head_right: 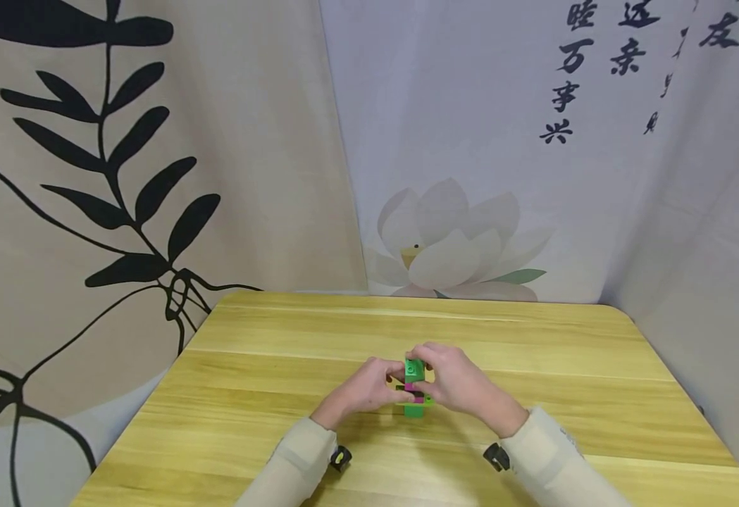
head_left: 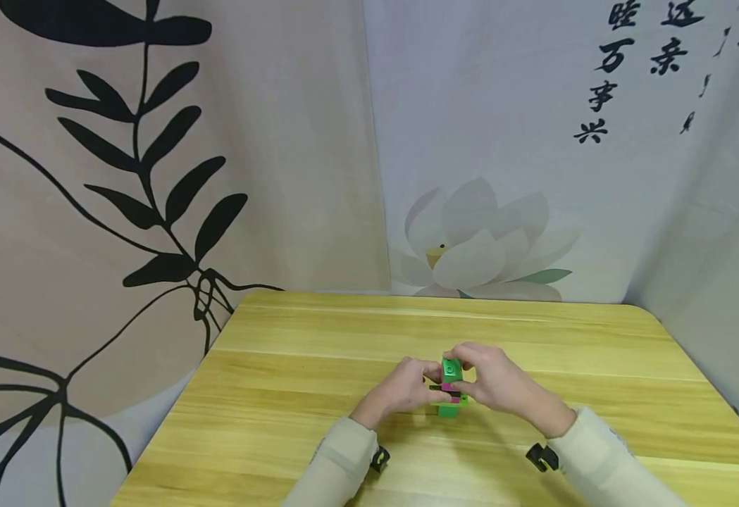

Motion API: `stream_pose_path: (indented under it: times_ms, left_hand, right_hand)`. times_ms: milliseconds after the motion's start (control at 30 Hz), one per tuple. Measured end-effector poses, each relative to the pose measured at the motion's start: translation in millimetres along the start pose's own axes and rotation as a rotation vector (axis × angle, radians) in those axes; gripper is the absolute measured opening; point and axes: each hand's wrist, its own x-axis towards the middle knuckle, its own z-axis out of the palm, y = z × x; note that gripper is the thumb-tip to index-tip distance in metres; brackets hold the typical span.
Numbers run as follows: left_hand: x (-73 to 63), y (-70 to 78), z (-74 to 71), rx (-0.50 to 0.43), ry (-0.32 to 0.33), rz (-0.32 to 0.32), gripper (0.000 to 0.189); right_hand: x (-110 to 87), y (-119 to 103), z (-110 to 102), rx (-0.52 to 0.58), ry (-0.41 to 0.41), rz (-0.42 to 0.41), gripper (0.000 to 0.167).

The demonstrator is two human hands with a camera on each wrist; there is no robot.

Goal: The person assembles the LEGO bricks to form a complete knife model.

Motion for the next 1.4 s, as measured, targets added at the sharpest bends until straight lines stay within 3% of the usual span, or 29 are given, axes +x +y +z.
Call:
stream_pose_path:
  times_ms: [233,633,1033,1400]
  left_hand:
    - [0.2,-1.3,5.7,-0.027,-0.003,-0.022,0.018]
    - [-0.2,1.0,1.5,-0.039,0.001,-0.002,0.018]
    - [0.9,0.0,1.7,-0.043,0.000,-0.011,0.017]
    - [0.6,-1.6,-1.2,-0.029,-0.005,0.013,0.018]
  right_hand:
    - [-3.7,1.4,-1.0,0.044,-0.023,0.093,0.039]
    - [0.8,1.0,-4.5,0.034,-0.023,0.118,0.038]
    - [3.2,5.6,-6.9,0.124,-0.111,0.164,0.037]
    - [3.6,6.2,-4.4,0.113,-0.090,0.188,0.038]
